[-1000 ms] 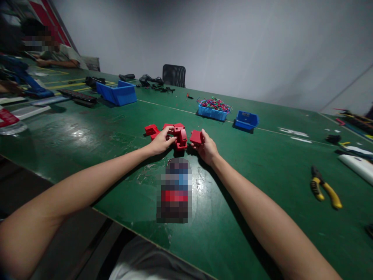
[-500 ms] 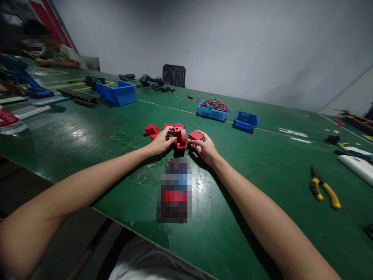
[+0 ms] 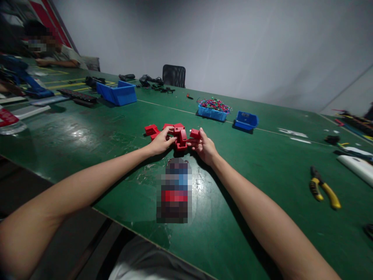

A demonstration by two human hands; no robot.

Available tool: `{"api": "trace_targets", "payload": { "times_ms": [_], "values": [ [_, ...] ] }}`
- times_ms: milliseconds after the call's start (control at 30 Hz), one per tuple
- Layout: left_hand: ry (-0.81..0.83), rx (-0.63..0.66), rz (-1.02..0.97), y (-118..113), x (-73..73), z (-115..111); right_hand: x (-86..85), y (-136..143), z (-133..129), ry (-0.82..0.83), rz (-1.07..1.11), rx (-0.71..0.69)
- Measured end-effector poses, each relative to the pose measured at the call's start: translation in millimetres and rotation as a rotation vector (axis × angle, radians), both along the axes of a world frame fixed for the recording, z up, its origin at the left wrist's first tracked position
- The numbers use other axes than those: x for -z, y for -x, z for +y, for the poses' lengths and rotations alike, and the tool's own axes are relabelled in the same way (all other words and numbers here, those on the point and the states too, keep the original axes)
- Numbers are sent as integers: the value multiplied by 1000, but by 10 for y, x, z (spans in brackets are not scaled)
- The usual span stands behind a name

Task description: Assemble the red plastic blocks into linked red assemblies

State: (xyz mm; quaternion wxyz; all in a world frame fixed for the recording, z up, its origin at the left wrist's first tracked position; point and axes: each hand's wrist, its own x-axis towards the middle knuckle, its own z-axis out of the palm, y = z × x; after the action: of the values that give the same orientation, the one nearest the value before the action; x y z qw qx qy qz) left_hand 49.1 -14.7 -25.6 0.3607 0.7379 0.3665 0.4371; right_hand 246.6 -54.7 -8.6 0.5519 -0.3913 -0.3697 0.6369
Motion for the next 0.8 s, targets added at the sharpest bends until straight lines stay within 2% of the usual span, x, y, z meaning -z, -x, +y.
{"api": "trace_targets", "payload": {
  "times_ms": [300, 600, 800],
  "values": [
    [-11, -12, 27, 2, -3, -3, -35, 13, -21, 43, 19, 4],
    [2, -9, 18, -3, 0, -4, 5, 26, -13, -95, -63, 214],
    [22, -5, 11, -2, -19, -19, 48, 25, -31, -249, -287, 342]
  ]
}}
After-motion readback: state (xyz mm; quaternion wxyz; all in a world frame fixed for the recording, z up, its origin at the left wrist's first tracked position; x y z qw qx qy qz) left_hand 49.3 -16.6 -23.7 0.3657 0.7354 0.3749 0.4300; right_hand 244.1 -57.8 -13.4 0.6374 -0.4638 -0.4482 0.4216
